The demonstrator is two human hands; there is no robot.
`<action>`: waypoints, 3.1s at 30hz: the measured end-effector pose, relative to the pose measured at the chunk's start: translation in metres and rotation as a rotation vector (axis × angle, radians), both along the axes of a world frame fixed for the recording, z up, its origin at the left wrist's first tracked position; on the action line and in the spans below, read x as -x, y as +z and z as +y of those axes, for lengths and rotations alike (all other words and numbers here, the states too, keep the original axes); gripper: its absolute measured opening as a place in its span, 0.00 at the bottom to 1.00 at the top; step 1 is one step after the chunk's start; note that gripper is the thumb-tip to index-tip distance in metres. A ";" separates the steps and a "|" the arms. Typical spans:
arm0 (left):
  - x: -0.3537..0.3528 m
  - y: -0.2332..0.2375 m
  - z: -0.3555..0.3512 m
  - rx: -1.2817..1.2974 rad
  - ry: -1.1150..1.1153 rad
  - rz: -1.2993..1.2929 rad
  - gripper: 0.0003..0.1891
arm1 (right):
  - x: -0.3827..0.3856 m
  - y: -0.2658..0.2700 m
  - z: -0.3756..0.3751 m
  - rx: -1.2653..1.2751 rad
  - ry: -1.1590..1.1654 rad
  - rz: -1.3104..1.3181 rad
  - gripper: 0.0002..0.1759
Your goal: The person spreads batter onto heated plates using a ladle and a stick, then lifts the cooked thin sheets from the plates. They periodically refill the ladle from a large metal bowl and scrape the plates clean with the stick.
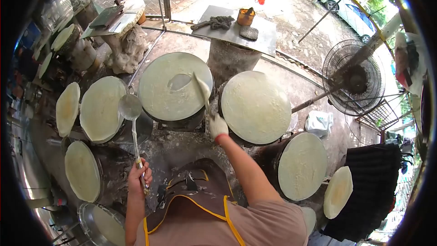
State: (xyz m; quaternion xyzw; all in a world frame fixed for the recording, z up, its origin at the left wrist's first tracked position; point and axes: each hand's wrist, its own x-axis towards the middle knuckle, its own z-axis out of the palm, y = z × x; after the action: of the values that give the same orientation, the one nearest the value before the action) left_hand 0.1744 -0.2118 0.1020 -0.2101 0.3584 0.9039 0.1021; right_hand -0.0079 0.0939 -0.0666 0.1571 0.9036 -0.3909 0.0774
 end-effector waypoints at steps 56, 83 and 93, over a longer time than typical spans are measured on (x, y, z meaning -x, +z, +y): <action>0.112 -0.009 0.014 -0.029 -0.215 -0.116 0.06 | -0.033 0.039 -0.048 1.120 -0.233 -0.228 0.18; -0.178 0.017 -0.259 -0.035 0.568 -0.301 0.07 | -0.099 0.017 -0.440 0.688 0.556 -0.415 0.13; -0.319 0.004 -0.367 -0.091 1.123 -0.413 0.06 | -0.071 0.012 -0.722 0.120 0.798 0.003 0.28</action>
State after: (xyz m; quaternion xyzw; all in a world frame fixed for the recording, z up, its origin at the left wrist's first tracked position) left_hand 0.4938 -0.5790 0.1061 -0.5341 0.1264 0.7744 -0.3147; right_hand 0.0627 -0.6277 -0.0543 -0.2112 0.8694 -0.3825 0.2308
